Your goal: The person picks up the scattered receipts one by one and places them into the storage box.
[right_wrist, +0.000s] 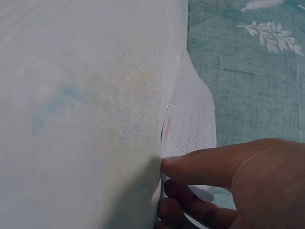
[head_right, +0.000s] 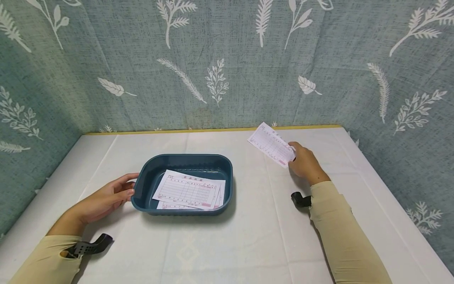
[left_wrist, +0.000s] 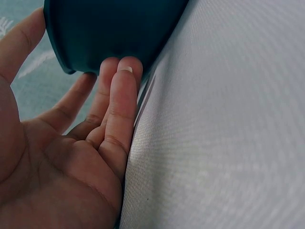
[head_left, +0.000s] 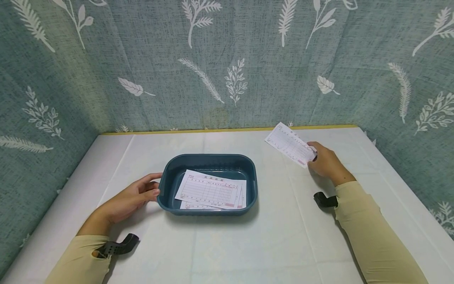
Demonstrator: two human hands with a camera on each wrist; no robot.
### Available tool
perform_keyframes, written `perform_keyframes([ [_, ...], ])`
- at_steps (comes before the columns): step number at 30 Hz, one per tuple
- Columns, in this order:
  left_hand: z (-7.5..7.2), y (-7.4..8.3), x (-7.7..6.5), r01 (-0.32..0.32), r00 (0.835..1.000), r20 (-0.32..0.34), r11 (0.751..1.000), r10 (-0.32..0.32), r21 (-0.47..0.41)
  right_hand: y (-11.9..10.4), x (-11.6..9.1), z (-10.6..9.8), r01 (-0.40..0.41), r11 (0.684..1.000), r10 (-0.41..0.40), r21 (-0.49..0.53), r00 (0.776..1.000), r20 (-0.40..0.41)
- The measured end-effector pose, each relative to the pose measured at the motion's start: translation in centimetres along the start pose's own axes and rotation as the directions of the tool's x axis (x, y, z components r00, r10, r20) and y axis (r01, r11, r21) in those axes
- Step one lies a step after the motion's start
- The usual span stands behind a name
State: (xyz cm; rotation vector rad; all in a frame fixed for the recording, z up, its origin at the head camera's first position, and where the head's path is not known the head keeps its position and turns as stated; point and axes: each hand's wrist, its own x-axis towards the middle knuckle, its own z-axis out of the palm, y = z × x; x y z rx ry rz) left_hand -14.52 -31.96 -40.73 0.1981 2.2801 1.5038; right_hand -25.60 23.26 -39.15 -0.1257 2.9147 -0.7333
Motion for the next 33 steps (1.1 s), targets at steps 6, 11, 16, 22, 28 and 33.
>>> perform_keyframes([
  [6, 0.5, 0.6, 0.0, 0.006, 1.0, -0.011, 1.0, -0.006, -0.01, 0.2, 1.0, -0.3, -0.019, 1.0, 0.019, 0.014, 1.0, 0.024],
  [11, 0.9, 1.1, 0.0, 0.008, 1.0, -0.018, 1.0, -0.008, -0.023, 0.4, 1.8, -0.6, -0.024, 0.999, 0.024, 0.035, 1.0, 0.015],
  [16, 1.4, 1.6, -0.1, 0.024, 0.999, -0.033, 0.999, -0.025, -0.022, 0.5, 2.5, -1.1, -0.025, 0.997, 0.025, 0.069, 1.0, -0.001],
  [22, 1.4, 1.6, -0.3, 0.017, 0.999, -0.029, 1.0, -0.017, -0.026, 0.1, 2.2, -1.0, -0.02, 0.993, 0.027, 0.117, 0.998, -0.059],
  [28, 1.1, 1.1, -0.3, 0.001, 1.0, -0.019, 1.0, -0.001, -0.019, -0.4, 1.3, -0.6, -0.034, 0.988, 0.046, 0.154, 0.996, -0.077],
  [33, 0.9, 0.5, -0.3, -0.001, 1.0, -0.021, 1.0, 0.001, -0.003, -0.8, 0.5, -0.4, -0.043, 0.986, 0.059, 0.163, 0.994, -0.093],
])
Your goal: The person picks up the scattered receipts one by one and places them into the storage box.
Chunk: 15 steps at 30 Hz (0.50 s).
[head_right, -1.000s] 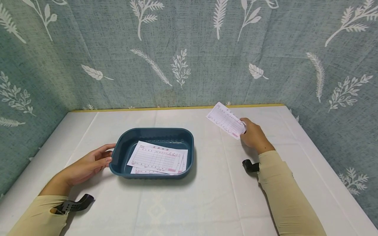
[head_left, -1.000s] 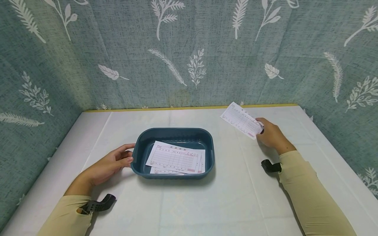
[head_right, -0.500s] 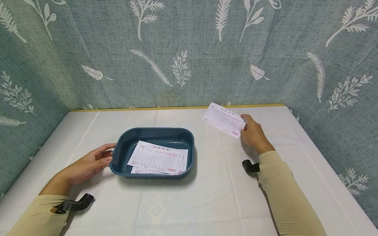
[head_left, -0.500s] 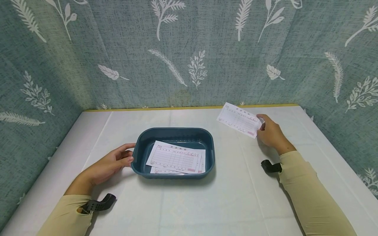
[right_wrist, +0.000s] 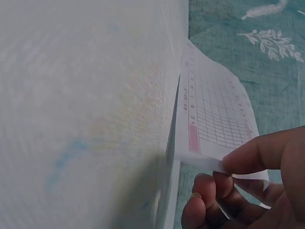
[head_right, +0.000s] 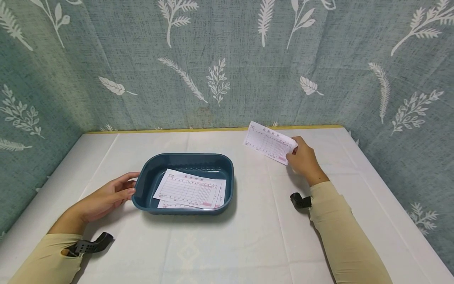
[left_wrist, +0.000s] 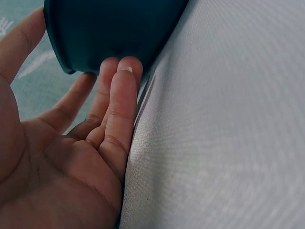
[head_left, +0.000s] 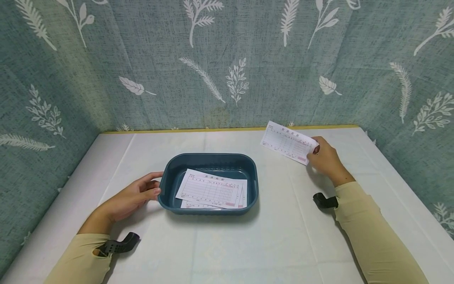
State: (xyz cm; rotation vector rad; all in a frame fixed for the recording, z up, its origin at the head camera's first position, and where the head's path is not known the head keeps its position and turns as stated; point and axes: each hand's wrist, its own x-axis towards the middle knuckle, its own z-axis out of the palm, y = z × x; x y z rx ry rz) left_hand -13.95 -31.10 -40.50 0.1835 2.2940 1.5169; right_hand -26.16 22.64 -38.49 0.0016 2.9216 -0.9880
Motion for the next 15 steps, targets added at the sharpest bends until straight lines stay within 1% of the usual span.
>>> perform_keyframes([
  [5, -0.2, -0.4, -0.1, -0.012, 1.0, 0.008, 1.0, 0.012, 0.002, -0.2, -0.6, 0.2, 0.017, 1.0, -0.017, -0.001, 0.999, -0.035],
  [12, -0.4, -0.6, 0.0, -0.02, 1.0, 0.015, 1.0, 0.02, 0.005, -0.3, -1.3, 0.3, 0.107, 0.994, -0.104, 0.017, 0.987, -0.124],
  [15, -0.4, -0.6, -0.1, -0.024, 1.0, 0.02, 1.0, 0.024, -0.005, -0.4, -1.4, 0.4, 0.129, 0.991, -0.122, 0.039, 0.981, -0.153],
])
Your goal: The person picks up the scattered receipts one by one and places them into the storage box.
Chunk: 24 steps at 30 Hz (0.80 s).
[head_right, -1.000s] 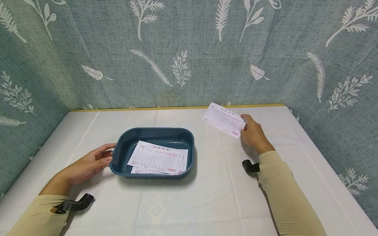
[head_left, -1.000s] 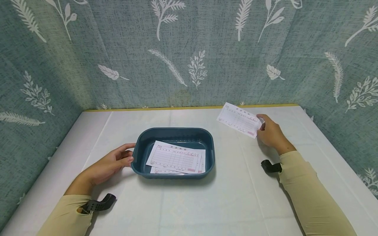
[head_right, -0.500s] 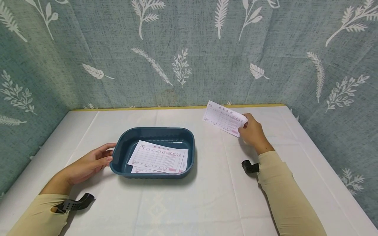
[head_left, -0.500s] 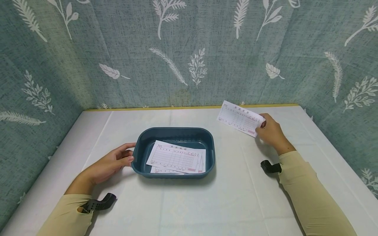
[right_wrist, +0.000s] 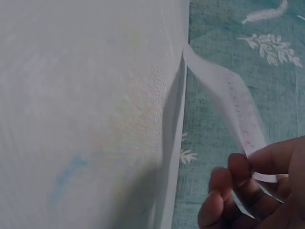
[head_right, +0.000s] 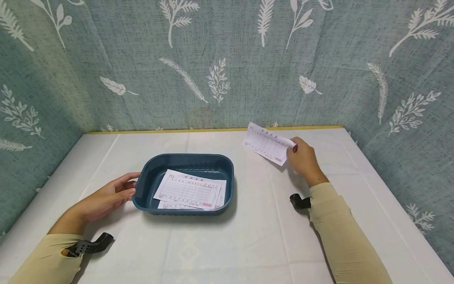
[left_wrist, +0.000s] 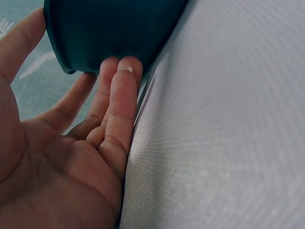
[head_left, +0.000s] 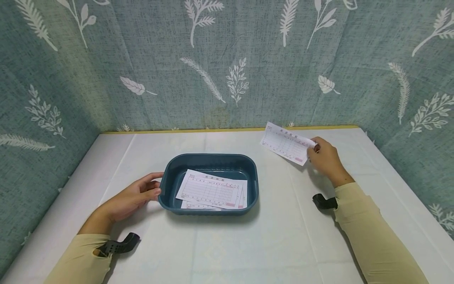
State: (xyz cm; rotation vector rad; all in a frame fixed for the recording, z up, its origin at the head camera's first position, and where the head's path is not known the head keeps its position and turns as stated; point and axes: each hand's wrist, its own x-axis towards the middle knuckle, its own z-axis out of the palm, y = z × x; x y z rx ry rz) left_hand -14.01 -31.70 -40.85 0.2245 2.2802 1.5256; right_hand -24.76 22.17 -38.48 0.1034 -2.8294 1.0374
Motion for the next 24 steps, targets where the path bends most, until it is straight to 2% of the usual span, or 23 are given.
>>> perform_keyframes([
  [7, 0.0, -0.1, 0.1, -0.008, 1.0, 0.007, 1.0, 0.008, -0.01, -0.5, -0.1, 0.3, 0.013, 0.998, -0.01, 0.069, 0.999, -0.046],
  [17, 0.0, 0.0, 0.1, -0.009, 1.0, 0.01, 1.0, 0.009, -0.008, -1.3, -0.2, 0.5, 0.059, 0.996, -0.047, 0.069, 0.985, -0.164],
  [24, 0.0, 0.1, 0.2, -0.007, 1.0, 0.005, 1.0, 0.007, -0.003, -2.3, -0.5, 0.5, 0.075, 0.992, -0.056, 0.097, 0.981, -0.187],
])
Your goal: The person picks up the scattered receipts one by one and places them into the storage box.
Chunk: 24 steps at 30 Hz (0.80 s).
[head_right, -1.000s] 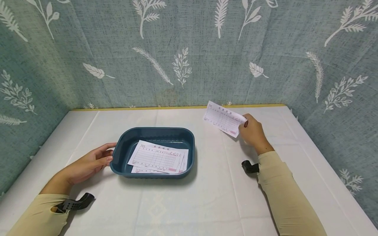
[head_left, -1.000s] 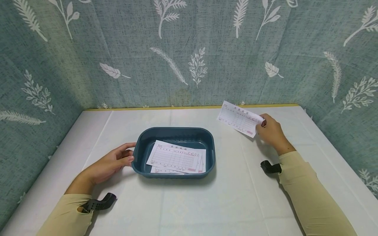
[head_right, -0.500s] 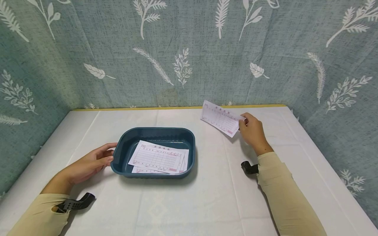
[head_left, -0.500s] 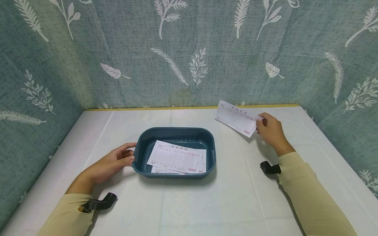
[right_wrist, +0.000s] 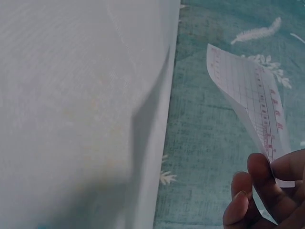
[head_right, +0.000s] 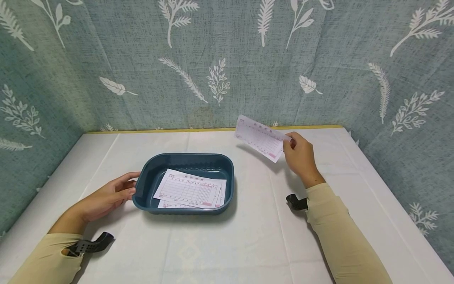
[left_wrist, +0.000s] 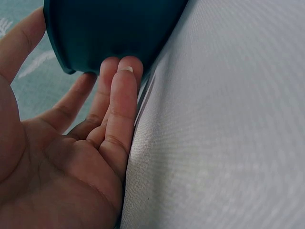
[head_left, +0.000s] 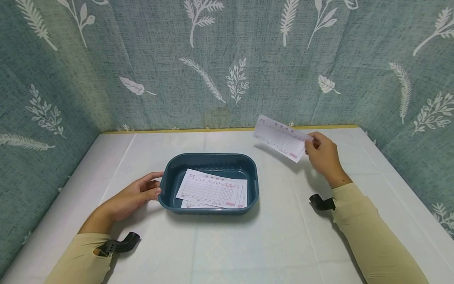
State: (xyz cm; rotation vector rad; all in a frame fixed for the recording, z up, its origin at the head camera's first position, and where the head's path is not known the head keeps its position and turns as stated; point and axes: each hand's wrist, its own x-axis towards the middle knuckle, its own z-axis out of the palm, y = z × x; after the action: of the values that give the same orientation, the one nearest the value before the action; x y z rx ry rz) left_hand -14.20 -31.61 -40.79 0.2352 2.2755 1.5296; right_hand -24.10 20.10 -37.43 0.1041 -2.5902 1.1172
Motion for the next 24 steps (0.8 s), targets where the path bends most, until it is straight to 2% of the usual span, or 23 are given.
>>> perform_keyframes([
  [9, 0.0, 0.0, -0.1, 0.018, 1.0, 0.004, 1.0, -0.018, 0.008, -0.6, -0.3, 0.1, 0.03, 1.0, -0.03, 0.008, 0.999, -0.01],
  [24, -0.1, -0.2, 0.1, 0.011, 1.0, 0.0, 1.0, -0.011, 0.01, -1.8, -0.8, 0.3, 0.083, 0.996, -0.082, 0.039, 0.996, -0.041],
])
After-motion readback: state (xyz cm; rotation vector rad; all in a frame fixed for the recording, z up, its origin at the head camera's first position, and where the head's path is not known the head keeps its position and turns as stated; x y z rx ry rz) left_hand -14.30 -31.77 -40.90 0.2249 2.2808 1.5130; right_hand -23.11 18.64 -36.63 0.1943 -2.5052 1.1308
